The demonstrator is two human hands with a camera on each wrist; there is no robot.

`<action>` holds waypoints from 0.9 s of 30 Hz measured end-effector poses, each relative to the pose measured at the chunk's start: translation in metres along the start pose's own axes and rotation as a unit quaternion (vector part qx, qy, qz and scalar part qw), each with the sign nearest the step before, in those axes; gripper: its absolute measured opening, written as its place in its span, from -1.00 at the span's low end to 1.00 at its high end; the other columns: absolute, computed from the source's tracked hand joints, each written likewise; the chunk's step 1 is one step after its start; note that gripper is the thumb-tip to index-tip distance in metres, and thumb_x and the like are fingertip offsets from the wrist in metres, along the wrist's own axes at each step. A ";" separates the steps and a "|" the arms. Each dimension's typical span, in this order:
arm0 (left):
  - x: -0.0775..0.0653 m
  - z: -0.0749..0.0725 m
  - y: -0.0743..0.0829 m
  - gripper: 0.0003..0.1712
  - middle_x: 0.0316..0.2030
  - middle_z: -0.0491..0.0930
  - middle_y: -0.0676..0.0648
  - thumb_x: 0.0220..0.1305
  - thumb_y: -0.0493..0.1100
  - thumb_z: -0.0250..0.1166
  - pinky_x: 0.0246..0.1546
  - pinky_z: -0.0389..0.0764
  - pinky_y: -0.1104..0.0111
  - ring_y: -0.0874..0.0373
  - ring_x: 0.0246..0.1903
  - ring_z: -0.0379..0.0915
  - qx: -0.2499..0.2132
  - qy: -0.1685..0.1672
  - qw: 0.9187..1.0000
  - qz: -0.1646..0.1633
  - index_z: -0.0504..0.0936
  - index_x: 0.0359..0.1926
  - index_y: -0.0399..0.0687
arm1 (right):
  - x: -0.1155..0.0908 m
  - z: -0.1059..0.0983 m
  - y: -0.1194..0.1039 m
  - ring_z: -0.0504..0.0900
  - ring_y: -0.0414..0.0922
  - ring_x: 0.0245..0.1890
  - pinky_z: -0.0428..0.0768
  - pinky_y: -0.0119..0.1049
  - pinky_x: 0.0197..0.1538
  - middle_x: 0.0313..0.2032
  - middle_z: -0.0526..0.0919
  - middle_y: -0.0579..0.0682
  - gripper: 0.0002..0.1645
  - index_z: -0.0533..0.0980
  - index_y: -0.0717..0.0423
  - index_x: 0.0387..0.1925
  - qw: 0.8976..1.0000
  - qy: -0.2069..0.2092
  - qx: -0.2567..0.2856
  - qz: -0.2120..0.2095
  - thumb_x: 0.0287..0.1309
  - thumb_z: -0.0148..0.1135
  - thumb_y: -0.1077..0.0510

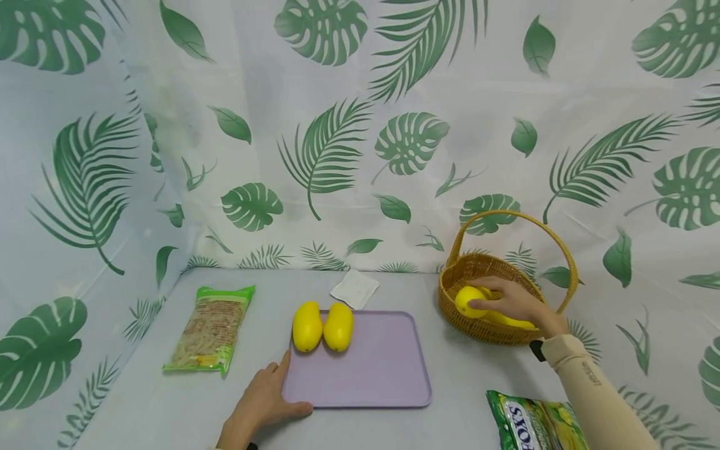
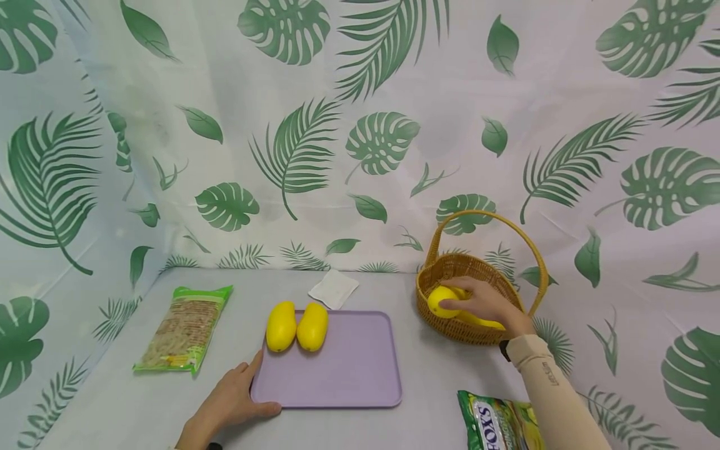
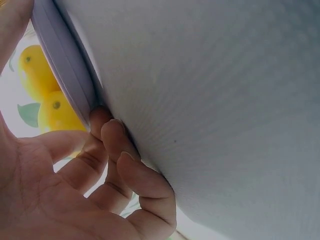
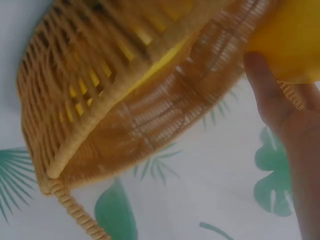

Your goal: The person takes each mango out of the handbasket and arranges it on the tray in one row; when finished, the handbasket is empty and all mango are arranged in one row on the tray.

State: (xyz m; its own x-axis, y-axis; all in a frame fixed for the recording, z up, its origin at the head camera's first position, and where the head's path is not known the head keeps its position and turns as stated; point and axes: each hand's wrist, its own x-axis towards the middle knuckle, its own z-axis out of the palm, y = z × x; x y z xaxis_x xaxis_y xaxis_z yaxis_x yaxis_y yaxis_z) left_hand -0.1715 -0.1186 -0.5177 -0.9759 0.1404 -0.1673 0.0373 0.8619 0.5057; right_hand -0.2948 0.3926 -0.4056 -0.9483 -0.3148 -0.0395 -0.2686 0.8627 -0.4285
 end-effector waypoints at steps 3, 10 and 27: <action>0.000 -0.001 0.000 0.43 0.02 0.50 -0.26 -0.41 0.47 0.47 0.01 0.51 -0.02 -0.03 -0.10 0.45 -0.002 -0.003 1.000 -0.005 0.14 0.42 -0.19 | 0.000 0.004 -0.006 0.33 0.25 0.28 0.40 0.29 0.13 0.31 0.38 0.14 -0.26 0.39 -0.14 0.27 1.000 0.005 0.005 -0.022 0.10 0.19 -0.34; 0.002 0.001 -0.001 0.43 0.01 0.50 -0.24 -0.42 0.48 0.46 0.00 0.51 0.00 0.01 -0.13 0.43 -0.007 -0.003 1.000 -0.006 0.15 0.42 -0.17 | 0.007 0.018 -0.029 0.43 0.10 0.21 0.52 0.06 0.09 0.28 0.41 0.06 -0.31 0.44 -0.14 0.22 0.997 0.001 0.036 -0.070 0.08 0.26 -0.27; 0.003 -0.001 0.001 0.43 0.03 0.51 -0.25 -0.42 0.47 0.47 0.02 0.51 -0.02 -0.01 -0.11 0.45 -0.011 -0.012 1.000 -0.011 0.14 0.42 -0.17 | 0.029 0.078 -0.070 0.42 0.06 0.22 0.56 0.05 0.09 0.27 0.43 0.03 -0.38 0.47 -0.25 0.19 0.986 -0.044 0.108 -0.117 0.06 0.30 -0.23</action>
State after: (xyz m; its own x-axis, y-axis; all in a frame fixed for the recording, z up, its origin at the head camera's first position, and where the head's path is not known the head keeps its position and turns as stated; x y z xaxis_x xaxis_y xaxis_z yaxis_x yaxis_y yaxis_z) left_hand -0.1741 -0.1182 -0.5171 -0.9707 0.1340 -0.1993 0.0111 0.8540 0.5202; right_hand -0.2906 0.2922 -0.4467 -0.8437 -0.5367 0.0101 -0.4277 0.6608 -0.6167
